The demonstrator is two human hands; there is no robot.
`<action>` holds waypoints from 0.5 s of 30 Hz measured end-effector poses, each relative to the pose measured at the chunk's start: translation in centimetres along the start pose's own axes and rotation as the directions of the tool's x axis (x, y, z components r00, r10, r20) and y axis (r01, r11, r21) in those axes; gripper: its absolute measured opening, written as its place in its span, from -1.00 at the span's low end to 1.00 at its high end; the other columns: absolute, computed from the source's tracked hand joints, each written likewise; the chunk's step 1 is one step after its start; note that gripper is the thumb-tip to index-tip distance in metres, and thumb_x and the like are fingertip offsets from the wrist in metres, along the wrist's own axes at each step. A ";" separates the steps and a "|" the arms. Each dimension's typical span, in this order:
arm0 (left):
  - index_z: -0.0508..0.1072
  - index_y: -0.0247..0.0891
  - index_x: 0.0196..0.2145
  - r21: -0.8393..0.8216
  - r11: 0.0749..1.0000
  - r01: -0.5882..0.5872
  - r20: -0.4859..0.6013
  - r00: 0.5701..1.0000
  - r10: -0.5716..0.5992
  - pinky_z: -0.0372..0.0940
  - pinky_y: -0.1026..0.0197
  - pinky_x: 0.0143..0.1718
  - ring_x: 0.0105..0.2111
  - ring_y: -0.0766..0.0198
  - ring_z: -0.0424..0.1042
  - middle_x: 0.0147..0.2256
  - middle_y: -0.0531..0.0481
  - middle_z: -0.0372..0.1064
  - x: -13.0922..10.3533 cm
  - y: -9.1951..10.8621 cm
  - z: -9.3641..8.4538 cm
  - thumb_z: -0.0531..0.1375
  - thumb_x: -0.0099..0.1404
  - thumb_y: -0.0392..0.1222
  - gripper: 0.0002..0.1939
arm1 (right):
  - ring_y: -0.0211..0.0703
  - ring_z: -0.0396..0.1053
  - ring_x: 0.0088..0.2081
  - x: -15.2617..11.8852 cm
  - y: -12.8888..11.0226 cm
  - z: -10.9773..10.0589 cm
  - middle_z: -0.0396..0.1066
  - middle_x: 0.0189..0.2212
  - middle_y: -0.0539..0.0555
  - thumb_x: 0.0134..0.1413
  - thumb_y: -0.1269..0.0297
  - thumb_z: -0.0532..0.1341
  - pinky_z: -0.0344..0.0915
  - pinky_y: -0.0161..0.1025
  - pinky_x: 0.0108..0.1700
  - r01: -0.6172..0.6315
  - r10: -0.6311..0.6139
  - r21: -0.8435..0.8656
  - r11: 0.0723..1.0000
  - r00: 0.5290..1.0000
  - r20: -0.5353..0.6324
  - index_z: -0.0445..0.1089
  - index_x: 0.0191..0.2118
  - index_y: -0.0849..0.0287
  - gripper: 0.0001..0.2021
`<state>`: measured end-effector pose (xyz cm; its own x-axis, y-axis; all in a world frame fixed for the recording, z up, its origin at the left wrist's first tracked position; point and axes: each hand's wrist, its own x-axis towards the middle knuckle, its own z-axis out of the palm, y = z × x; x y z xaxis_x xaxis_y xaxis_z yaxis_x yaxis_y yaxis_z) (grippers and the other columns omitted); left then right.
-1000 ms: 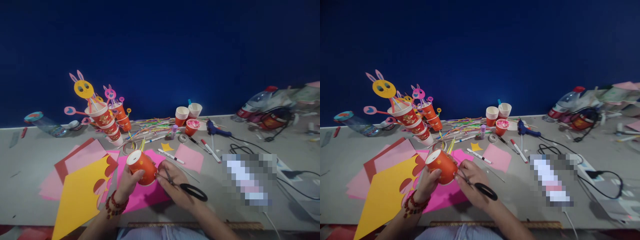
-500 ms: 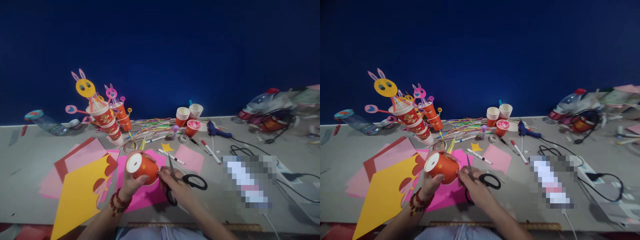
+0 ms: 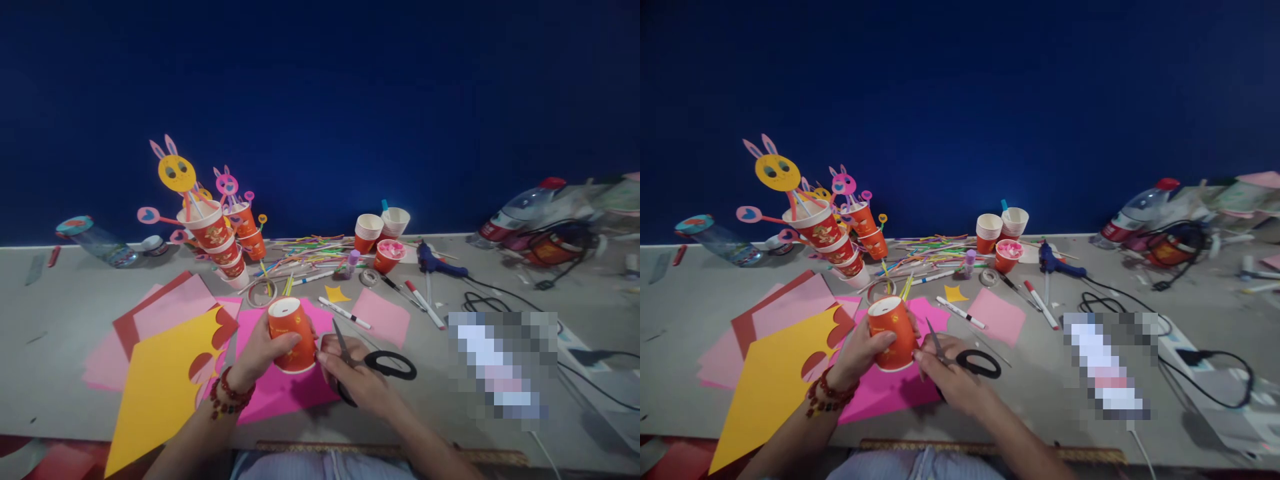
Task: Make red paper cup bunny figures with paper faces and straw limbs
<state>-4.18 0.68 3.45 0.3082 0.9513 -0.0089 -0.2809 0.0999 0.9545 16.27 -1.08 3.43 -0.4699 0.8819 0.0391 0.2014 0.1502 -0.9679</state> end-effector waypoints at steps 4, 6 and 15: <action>0.51 -0.31 -0.27 0.075 0.994 0.083 -0.024 0.996 -0.081 0.39 0.19 -0.32 -0.36 0.18 0.49 -0.34 -0.09 0.52 0.0 0.2 -0.2 0.42 0.10 0.03 -0.62 | -0.23 0.21 -0.42 0.3 -0.4 -0.6 0.19 -0.54 -0.07 0.34 0.20 0.06 0.16 -0.29 -0.32 0.069 -0.063 -0.064 0.996 0.993 0.098 0.13 -0.56 0.11 -0.61; 0.51 -0.32 -0.29 0.107 0.986 0.130 -0.016 0.991 -0.130 0.37 0.21 -0.34 -0.40 0.21 0.46 -0.37 -0.08 0.50 0.1 0.2 -0.4 0.39 0.12 0.04 -0.64 | -0.23 0.20 -0.44 0.6 -0.6 -0.9 0.17 -0.54 -0.07 0.35 0.22 0.05 0.14 -0.29 -0.35 0.113 -0.095 -0.110 0.987 0.983 0.159 0.12 -0.57 0.11 -0.60; 0.49 -0.33 -0.29 -0.027 0.953 0.301 0.023 0.954 -0.300 0.33 0.27 -0.40 -0.46 0.28 0.43 -0.40 -0.01 0.50 0.4 -0.9 -1.1 0.46 0.04 -0.02 -0.60 | -0.21 0.23 -0.41 1.5 -1.6 -1.6 0.31 -0.48 -0.02 0.38 0.28 0.01 0.12 -0.24 -0.33 0.503 -0.316 -0.465 0.728 0.849 0.424 0.25 -0.48 0.14 -0.66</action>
<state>-4.82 1.32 2.27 0.3992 0.8704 -0.2881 -0.1993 0.3891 0.8994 16.57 0.75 5.39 -0.8267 0.5117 0.2337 0.3100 0.7610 -0.5698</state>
